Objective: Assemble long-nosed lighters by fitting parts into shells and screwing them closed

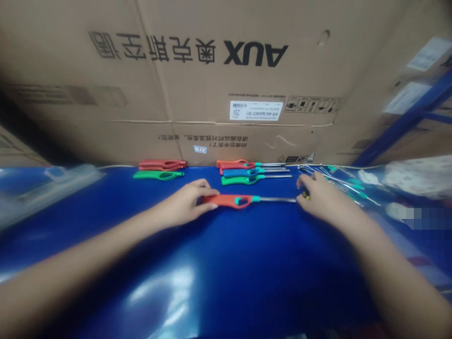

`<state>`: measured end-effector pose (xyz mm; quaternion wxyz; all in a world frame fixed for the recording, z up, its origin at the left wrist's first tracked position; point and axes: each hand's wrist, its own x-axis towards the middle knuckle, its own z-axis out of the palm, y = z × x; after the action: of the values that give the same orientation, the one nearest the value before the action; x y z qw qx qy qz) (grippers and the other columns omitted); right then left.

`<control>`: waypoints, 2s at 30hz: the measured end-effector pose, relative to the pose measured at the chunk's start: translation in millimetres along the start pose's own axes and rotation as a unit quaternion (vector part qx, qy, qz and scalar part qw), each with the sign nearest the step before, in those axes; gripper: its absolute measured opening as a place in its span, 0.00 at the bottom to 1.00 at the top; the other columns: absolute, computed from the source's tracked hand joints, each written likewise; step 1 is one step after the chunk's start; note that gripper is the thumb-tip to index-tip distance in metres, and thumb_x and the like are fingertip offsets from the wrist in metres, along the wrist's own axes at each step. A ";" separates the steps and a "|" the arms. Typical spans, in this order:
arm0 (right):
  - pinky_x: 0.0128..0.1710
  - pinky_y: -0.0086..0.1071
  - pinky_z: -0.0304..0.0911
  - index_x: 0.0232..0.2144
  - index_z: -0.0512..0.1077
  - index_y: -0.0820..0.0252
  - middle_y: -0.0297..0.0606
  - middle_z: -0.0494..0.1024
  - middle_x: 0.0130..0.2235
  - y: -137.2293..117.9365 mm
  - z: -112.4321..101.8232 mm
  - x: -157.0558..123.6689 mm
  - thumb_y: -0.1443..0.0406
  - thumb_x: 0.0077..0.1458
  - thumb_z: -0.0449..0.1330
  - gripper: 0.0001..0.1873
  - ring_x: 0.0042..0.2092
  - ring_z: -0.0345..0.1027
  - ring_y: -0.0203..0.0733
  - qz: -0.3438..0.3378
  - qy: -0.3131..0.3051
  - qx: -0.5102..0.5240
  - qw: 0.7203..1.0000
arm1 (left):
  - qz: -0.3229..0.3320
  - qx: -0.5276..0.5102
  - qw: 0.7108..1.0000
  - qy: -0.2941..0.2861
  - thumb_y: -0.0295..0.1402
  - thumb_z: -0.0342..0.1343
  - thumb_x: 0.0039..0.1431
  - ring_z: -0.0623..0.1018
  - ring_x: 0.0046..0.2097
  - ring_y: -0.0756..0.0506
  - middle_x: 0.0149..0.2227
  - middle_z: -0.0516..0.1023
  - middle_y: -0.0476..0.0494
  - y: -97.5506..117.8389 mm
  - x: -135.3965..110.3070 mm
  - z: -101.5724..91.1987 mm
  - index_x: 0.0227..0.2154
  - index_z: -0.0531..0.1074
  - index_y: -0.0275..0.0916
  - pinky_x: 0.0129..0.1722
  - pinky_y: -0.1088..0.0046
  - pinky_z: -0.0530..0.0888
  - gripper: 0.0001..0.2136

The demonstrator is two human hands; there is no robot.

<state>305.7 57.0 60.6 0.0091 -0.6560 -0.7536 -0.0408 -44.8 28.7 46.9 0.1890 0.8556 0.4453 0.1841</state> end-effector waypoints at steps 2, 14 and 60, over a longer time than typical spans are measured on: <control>0.35 0.38 0.61 0.47 0.68 0.62 0.52 0.66 0.49 -3.3 3.5 0.3 0.65 0.59 0.52 0.14 0.36 0.72 0.48 0.023 -0.100 -0.025 0.994 | -0.003 0.013 0.999 0.032 0.41 0.53 0.65 0.75 0.43 0.43 0.41 0.73 0.40 -8.4 15.2 -5.3 0.50 0.77 0.37 0.47 0.63 0.74 0.17; 0.33 0.38 0.63 0.53 0.65 0.68 0.60 0.60 0.57 -18.7 8.0 1.1 0.64 0.62 0.49 0.19 0.41 0.77 0.53 0.047 -0.158 -0.032 0.986 | 0.006 0.107 0.987 0.121 0.35 0.55 0.64 0.73 0.42 0.41 0.37 0.70 0.40 -34.3 108.8 -3.9 0.43 0.79 0.36 0.47 0.62 0.73 0.12; 0.53 0.52 0.65 0.43 0.76 0.60 0.51 0.72 0.54 -2.5 29.2 10.1 0.66 0.61 0.51 0.14 0.55 0.66 0.58 -0.240 0.064 0.042 0.968 | -0.216 0.255 0.942 -0.014 0.38 0.57 0.53 0.76 0.40 0.39 0.35 0.75 0.40 -81.7 -46.3 -62.7 0.22 0.75 0.39 0.42 0.64 0.71 0.10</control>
<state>303.0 68.8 32.0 0.0749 -0.4509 -0.8879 -0.0518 -156.5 43.7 54.3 0.0060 0.7607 0.6490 0.0065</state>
